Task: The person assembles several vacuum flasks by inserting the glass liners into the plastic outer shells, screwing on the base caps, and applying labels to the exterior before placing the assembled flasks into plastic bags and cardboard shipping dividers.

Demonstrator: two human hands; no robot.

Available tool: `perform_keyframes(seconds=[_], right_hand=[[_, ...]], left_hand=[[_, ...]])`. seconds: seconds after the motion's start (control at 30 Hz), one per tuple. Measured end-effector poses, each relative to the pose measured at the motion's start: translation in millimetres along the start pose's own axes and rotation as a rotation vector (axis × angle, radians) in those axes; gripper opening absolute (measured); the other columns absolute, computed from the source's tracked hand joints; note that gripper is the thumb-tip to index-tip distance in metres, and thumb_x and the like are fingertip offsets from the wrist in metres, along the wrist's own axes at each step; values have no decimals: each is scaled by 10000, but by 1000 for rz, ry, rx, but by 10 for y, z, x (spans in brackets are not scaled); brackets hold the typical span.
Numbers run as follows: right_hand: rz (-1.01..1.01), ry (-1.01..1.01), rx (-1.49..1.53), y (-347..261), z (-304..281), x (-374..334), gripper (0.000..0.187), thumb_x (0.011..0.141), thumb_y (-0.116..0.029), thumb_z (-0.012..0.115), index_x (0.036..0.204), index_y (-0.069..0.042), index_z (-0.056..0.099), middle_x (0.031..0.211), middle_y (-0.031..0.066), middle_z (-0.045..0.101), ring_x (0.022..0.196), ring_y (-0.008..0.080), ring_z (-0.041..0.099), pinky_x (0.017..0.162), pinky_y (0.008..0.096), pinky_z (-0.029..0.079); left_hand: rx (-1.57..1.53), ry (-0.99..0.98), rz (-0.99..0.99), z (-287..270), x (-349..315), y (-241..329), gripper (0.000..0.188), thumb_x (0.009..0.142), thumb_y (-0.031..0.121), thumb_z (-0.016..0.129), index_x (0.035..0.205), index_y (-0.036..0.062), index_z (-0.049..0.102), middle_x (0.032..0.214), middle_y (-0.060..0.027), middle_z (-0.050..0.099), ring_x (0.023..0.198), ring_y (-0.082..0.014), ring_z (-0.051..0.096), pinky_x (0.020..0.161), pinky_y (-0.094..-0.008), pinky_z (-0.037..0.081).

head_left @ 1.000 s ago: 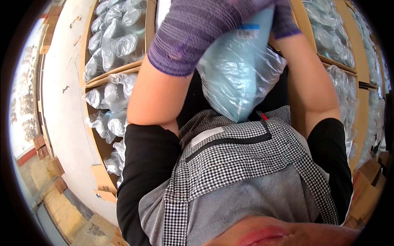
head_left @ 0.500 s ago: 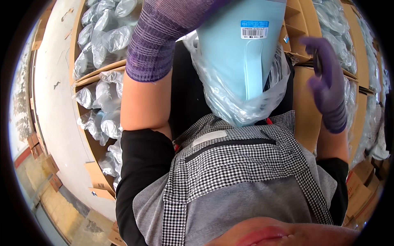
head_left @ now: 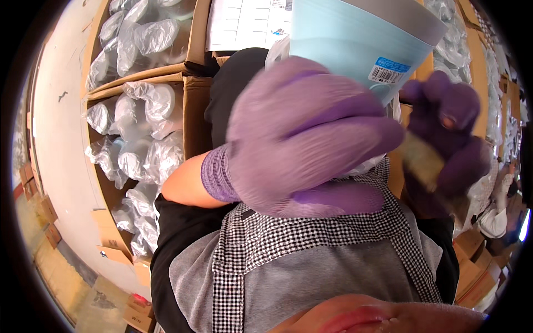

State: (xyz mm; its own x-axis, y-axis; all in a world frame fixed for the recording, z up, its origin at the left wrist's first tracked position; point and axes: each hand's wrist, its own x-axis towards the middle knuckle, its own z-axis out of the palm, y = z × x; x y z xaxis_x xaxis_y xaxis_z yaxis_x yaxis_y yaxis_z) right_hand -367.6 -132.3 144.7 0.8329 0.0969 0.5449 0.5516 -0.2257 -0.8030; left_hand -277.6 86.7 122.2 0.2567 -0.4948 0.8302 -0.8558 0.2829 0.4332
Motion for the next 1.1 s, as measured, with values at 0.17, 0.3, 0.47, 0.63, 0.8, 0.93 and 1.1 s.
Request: perform_keyframes(seconds=[0.17, 0.3, 0.47, 0.63, 0.8, 0.93, 1.1], right_hand=[[390, 118, 292, -199, 320, -82, 309, 927, -297, 644, 1145, -85, 585, 1242, 141, 530, 1068, 252, 495, 878, 368, 441], [62, -23, -75, -116, 40, 1, 413, 806, -152, 780, 1158, -16, 610, 1262, 145, 531, 1160, 240, 524, 981, 361, 437], [35, 149, -301, 176, -115, 2, 456, 810, 19, 741, 1235, 10, 576, 1278, 135, 515, 1171, 225, 544, 1055, 366, 428], [13, 124, -343, 197, -65, -22, 475, 808, 26, 729, 1252, 12, 561, 1266, 129, 509, 1169, 223, 544, 1053, 361, 429], [-3, 71, -330, 233, -110, -24, 477, 796, 11, 731, 1244, 11, 565, 1271, 133, 502, 1166, 227, 544, 1054, 360, 427], [14, 47, -345, 203, -121, -41, 482, 794, -22, 743, 1241, 13, 567, 1264, 131, 498, 1167, 229, 542, 1056, 361, 423], [46, -2, -300, 213, -111, -19, 493, 801, -53, 751, 1253, 11, 565, 1258, 121, 489, 1175, 225, 534, 1052, 360, 422]], left_hand=[[-633, -182, -367, 126, 2, 166, 590, 972, 484, 583, 1124, -82, 653, 934, -150, 699, 829, -276, 683, 779, -378, 541], [-602, -213, -915, -106, 27, 373, 319, 939, 282, 685, 1005, -31, 684, 881, -86, 697, 795, -157, 671, 679, -286, 542], [-39, 134, -771, -96, -276, 246, 196, 917, 122, 704, 1060, -11, 714, 870, -89, 684, 804, -148, 649, 694, -271, 526], [36, 101, -806, -31, -321, 171, 209, 911, 153, 711, 1025, -22, 717, 882, -64, 687, 825, -127, 635, 745, -256, 509], [7, 72, -838, -61, -310, 169, 214, 905, 154, 721, 1019, -27, 715, 890, -65, 690, 823, -118, 636, 761, -256, 510], [186, -17, -659, -76, -335, 126, 217, 918, 163, 713, 1024, -27, 711, 894, -35, 689, 822, -103, 628, 763, -255, 509], [-170, 168, -941, 26, -229, 102, 203, 921, 170, 709, 1012, -12, 713, 910, -15, 683, 817, -98, 626, 753, -245, 509]])
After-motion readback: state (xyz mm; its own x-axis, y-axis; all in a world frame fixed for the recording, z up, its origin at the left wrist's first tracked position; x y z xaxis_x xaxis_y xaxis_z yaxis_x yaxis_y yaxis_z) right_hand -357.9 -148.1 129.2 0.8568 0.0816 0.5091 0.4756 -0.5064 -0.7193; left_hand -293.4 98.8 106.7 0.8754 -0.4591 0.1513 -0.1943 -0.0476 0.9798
